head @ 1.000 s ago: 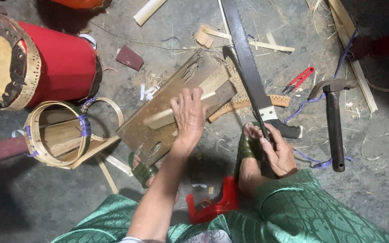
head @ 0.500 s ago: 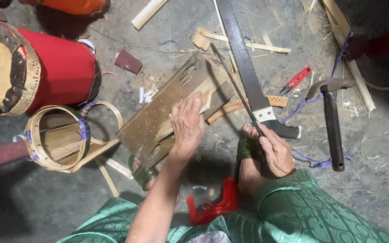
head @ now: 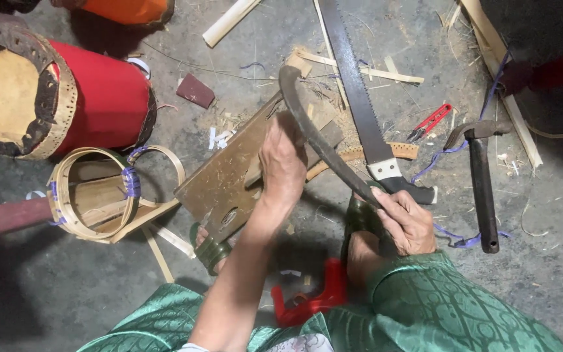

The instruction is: Sanding and shaping small wooden components for instrument repair using sandpaper and a saw.

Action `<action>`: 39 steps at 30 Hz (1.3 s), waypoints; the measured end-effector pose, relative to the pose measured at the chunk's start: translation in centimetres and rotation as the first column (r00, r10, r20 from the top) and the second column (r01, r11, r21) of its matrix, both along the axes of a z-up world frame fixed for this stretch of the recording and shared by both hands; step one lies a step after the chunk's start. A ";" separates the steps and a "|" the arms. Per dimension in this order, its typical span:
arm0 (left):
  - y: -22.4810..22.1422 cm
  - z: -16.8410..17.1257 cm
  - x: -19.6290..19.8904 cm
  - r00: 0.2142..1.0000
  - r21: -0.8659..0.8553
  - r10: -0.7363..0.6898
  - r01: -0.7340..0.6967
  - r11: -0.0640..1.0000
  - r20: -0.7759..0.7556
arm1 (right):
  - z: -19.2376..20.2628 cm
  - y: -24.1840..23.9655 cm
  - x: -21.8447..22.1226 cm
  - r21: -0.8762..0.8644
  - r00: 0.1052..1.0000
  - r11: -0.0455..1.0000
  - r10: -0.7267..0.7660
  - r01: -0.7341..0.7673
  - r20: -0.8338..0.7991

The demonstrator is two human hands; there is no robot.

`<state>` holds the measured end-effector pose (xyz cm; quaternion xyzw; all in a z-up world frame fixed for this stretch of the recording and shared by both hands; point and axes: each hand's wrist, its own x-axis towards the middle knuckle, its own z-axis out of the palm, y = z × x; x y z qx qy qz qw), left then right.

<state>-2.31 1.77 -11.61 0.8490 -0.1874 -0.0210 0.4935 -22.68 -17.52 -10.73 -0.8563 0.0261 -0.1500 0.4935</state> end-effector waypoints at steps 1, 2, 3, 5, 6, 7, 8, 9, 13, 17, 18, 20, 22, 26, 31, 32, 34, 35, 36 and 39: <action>-0.5 1.3 0.3 1.000 -0.004 -0.005 0.005 1.000 0.001 | 0.1 0.0 0.0 -0.004 1.000 1.000 -0.005 0.005 0.001; -1.0 2.7 0.6 0.999 -0.010 -0.009 0.009 1.000 0.045 | 0.1 0.0 0.1 0.003 1.000 1.000 -0.002 0.002 0.009; -1.4 4.0 1.0 0.996 -0.013 -0.010 0.011 1.000 0.088 | 0.1 0.0 0.2 0.012 1.000 1.000 0.002 -0.002 0.018; -1.9 5.0 1.0 1.000 -0.148 -0.027 0.026 0.989 -0.001 | 0.3 0.1 0.4 0.019 0.999 1.000 0.005 -0.005 0.035; -2.1 5.5 1.0 0.995 -0.279 -0.053 0.026 0.960 -0.089 | 0.4 0.2 0.5 0.027 0.999 1.000 0.009 -0.010 0.051; -2.0 5.5 0.9 0.995 -0.278 -0.053 0.026 0.960 -0.090 | 0.4 0.2 0.5 0.028 0.999 1.000 0.009 -0.010 0.050; -2.0 5.5 0.9 0.998 -0.244 -0.054 0.043 0.969 -0.041 | 0.4 0.3 0.6 0.030 0.999 1.000 0.008 -0.010 0.052; -2.1 5.6 0.9 0.998 -0.212 -0.060 0.061 0.975 0.010 | 0.5 0.2 0.6 0.029 0.998 1.000 0.005 -0.007 0.055; -1.8 3.3 1.0 0.994 -0.255 -0.080 0.096 0.962 0.074 | 0.8 0.1 0.7 0.043 0.997 0.999 0.010 -0.014 0.079; -1.4 3.8 0.6 0.955 -0.047 -0.087 0.104 0.993 0.284 | 0.7 0.0 0.4 0.032 0.995 0.999 0.033 -0.036 0.093; -1.5 4.9 0.5 0.943 -0.012 -0.083 0.092 0.996 0.323 | 0.8 0.0 0.5 0.036 0.995 0.999 0.033 -0.037 0.095; -0.5 2.9 0.1 0.946 0.043 -0.082 0.072 0.996 0.313 | 0.8 0.2 0.4 0.033 0.995 0.999 0.025 -0.029 0.094; 0.1 1.4 -0.8 0.951 0.096 -0.083 0.057 0.994 0.298 | 0.4 0.1 0.1 0.029 0.996 0.999 0.014 -0.017 0.088; 0.5 1.9 -3.3 0.951 0.288 -0.183 0.108 0.951 0.249 | 0.2 0.1 -0.1 0.030 0.997 0.998 -0.056 0.054 0.054; -0.5 6.1 -4.8 0.932 0.281 -0.184 0.095 0.955 0.311 | -0.1 -0.3 0.2 0.025 0.996 0.997 -0.073 0.072 0.046; 0.0 5.0 -4.1 0.952 0.325 -0.200 0.119 0.938 0.230 | 0.0 -0.3 0.1 0.021 0.997 0.998 -0.066 0.065 0.047; 1.0 2.1 -3.2 0.969 0.370 -0.200 0.134 0.919 0.145 | 0.0 0.0 0.0 0.020 0.998 0.999 -0.045 0.044 0.047; 1.3 0.4 -2.5 0.978 0.338 -0.165 0.113 0.934 0.127 | 0.1 0.1 0.1 0.037 0.997 0.999 -0.033 0.031 0.063; 1.6 -1.4 -1.8 0.986 0.306 -0.130 0.092 0.947 0.108 | 0.1 0.2 0.1 0.052 0.997 0.998 -0.021 0.017 0.078; 0.1 3.2 -0.1 0.952 0.200 -0.104 0.046 0.979 0.286 | 0.4 0.4 0.3 0.069 0.997 0.997 -0.023 0.018 0.069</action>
